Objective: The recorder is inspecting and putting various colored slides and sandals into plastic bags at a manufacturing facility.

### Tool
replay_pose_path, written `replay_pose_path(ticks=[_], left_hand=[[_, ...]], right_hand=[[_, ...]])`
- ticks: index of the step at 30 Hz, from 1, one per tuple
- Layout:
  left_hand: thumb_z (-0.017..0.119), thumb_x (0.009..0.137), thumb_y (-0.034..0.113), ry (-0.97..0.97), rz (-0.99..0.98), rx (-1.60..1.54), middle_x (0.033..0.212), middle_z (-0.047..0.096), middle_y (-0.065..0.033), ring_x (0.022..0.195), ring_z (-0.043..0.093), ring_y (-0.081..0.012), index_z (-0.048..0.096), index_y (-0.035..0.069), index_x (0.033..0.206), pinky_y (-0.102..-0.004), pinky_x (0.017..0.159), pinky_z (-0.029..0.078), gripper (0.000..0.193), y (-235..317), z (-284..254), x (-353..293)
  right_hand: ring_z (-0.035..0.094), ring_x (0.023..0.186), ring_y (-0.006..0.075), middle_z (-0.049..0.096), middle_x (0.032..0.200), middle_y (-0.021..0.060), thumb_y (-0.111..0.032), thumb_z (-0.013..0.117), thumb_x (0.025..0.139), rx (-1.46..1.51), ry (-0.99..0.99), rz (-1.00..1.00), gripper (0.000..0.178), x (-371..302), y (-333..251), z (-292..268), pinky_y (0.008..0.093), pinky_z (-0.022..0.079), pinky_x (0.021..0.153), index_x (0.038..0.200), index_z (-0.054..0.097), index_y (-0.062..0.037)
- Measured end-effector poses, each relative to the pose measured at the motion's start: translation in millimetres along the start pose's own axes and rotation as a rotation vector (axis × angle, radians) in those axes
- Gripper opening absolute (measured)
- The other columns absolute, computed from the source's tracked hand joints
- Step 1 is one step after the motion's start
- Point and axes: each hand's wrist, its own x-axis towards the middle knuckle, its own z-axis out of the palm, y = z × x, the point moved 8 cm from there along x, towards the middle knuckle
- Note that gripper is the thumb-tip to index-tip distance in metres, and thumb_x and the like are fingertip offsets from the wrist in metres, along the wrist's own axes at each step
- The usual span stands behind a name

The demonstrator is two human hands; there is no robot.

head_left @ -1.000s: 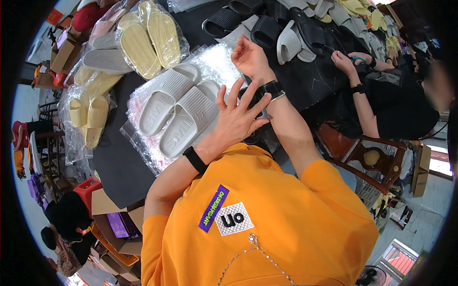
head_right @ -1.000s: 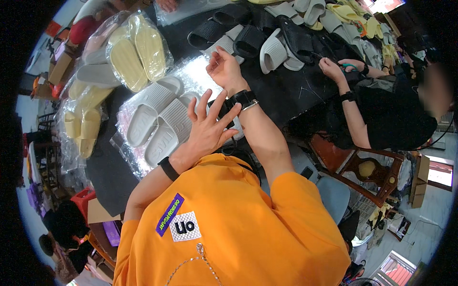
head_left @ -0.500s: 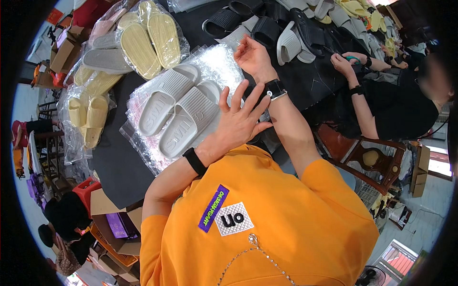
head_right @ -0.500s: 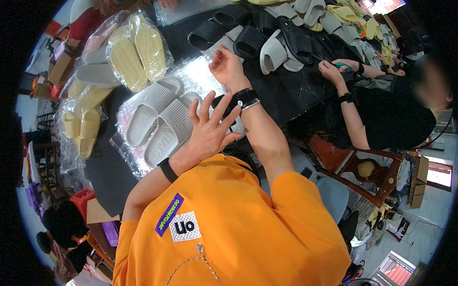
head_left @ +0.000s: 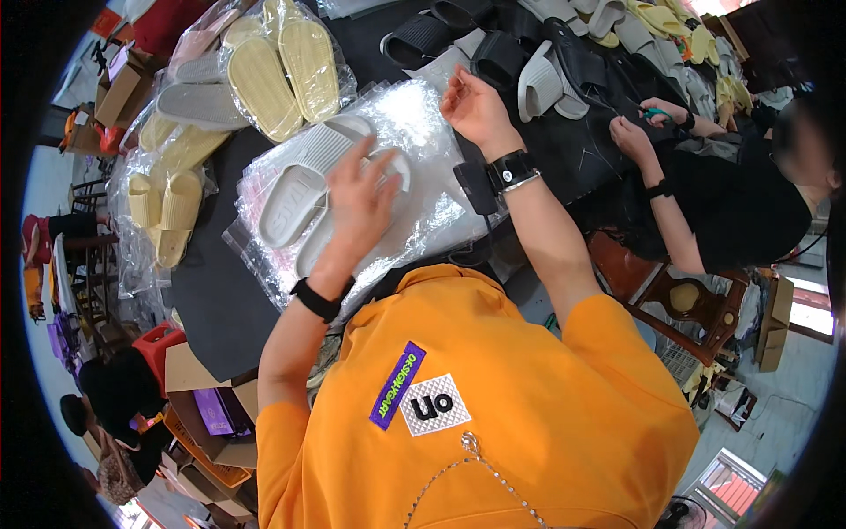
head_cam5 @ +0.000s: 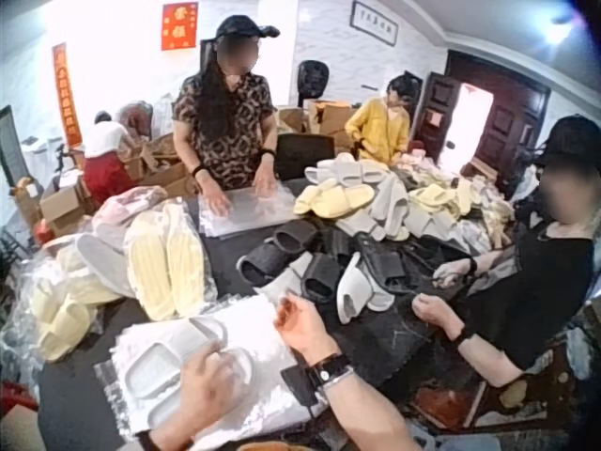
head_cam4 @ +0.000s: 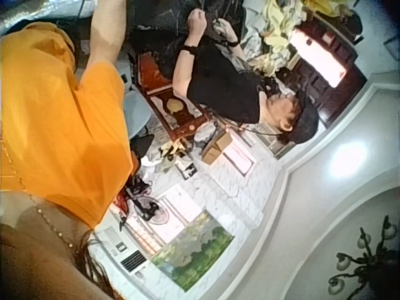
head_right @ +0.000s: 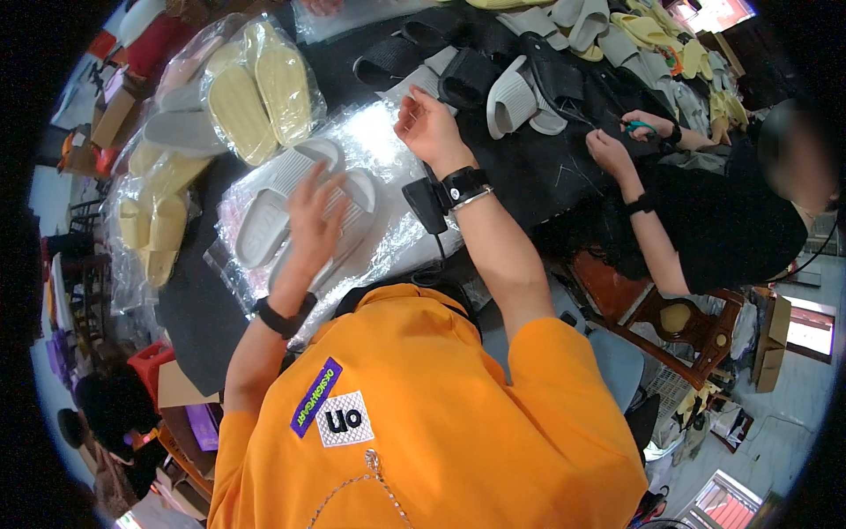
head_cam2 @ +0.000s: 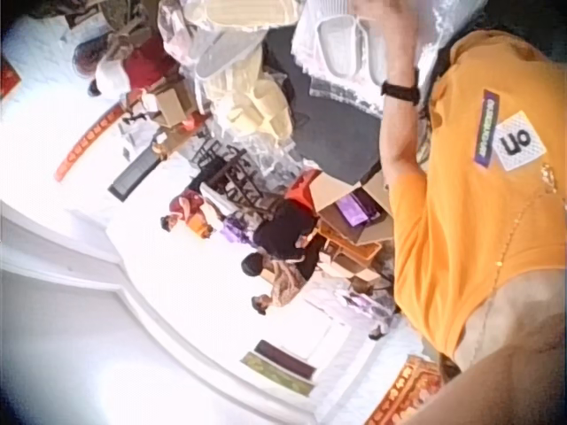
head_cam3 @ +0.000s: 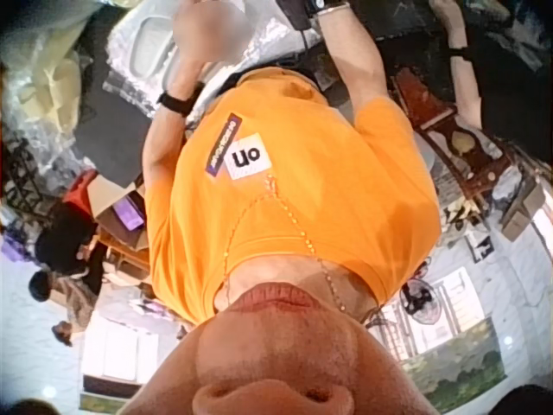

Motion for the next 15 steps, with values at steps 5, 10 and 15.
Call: replay_pose_path(ticks=[5, 10, 15], left_hand=[[0.056, 0.084, 0.023, 0.083, -0.202, 0.183, 0.127, 0.044, -0.0156, 0.115, 0.043, -0.0334, 0.049, 0.011, 0.120, -0.0447, 0.095, 0.030, 0.039, -100, -32, -44], [0.050, 0.087, 0.031, -0.122, -0.404, 0.305, 0.127, 0.043, -0.0148, 0.117, 0.039, -0.0335, 0.044, 0.009, 0.125, -0.0454, 0.096, 0.028, 0.045, -148, -16, -99], [0.056, 0.082, 0.031, -0.143, -0.343, 0.354, 0.127, 0.042, -0.0133, 0.120, 0.034, -0.0325, 0.045, 0.011, 0.124, -0.0475, 0.096, 0.026, 0.048, -143, -4, -105]], right_hand=[[0.051, 0.080, 0.0130, 0.056, 0.090, 0.0023, -0.022, 0.055, 0.087, -0.571, 0.060, 0.121, 0.018, -10, 16, -22, 0.0284, 0.043, 0.068, 0.101, 0.055, -0.0124], [0.052, 0.083, 0.0126, 0.057, 0.096, 0.0028, -0.025, 0.056, 0.085, -1.273, 0.044, 0.183, 0.029, -13, 24, -37, 0.0287, 0.043, 0.069, 0.109, 0.053, -0.0104], [0.059, 0.081, 0.0194, 0.063, 0.089, 0.0125, -0.028, 0.054, 0.083, -1.700, -0.224, 0.051, 0.037, -15, 42, -18, 0.0303, 0.046, 0.072, 0.109, 0.054, -0.0026]])
